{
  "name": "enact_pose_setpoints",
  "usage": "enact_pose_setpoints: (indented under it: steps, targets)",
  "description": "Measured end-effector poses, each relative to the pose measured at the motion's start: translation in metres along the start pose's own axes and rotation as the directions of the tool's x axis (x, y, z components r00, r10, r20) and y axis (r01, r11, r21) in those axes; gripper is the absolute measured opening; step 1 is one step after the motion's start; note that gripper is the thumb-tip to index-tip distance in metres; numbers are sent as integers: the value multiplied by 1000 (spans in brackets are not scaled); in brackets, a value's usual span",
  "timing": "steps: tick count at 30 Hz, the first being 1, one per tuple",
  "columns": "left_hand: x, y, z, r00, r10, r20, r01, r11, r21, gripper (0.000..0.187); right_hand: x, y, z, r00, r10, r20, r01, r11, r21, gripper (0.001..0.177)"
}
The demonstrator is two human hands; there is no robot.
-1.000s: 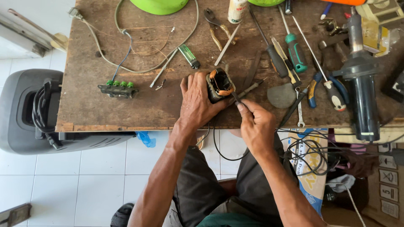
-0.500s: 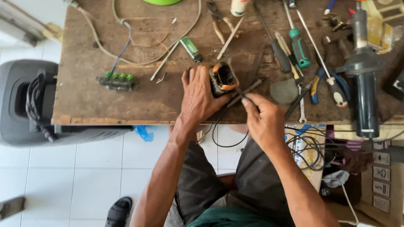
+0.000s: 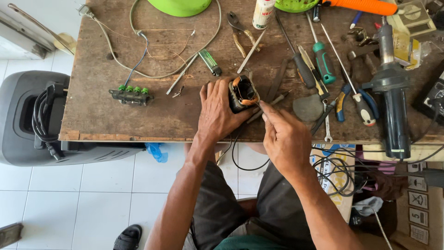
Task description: The person uses a heat gun to warm a small electrical component, then uses a screwdriver to pry and adjust internal copper windings. The person continues to manipulate the component with their hands and tools, focusing on the internal structure.
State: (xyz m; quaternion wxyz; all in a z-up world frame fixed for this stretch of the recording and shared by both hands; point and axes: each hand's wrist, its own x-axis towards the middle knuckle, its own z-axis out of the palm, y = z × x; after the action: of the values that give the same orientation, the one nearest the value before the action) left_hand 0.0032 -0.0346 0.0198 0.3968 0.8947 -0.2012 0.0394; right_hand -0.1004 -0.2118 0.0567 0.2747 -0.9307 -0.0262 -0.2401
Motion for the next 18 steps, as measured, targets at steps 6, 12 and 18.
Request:
enact_pose_setpoints:
  steps: [6,12,18]
  targets:
    - [0,-12,9,1000,0,-5,0,1000,17,99,1,-1,2,999,-3,54,8,995,-99,32]
    - [0,-10,6,1000,6,11,-6,1000,-16,98,0,-12,-3,998,-26,49,36,978,-208,31]
    - [1,-12,8,1000,-1,11,2,999,-38,98,-5,-7,7,998,-69,-2,65,938,-341,36]
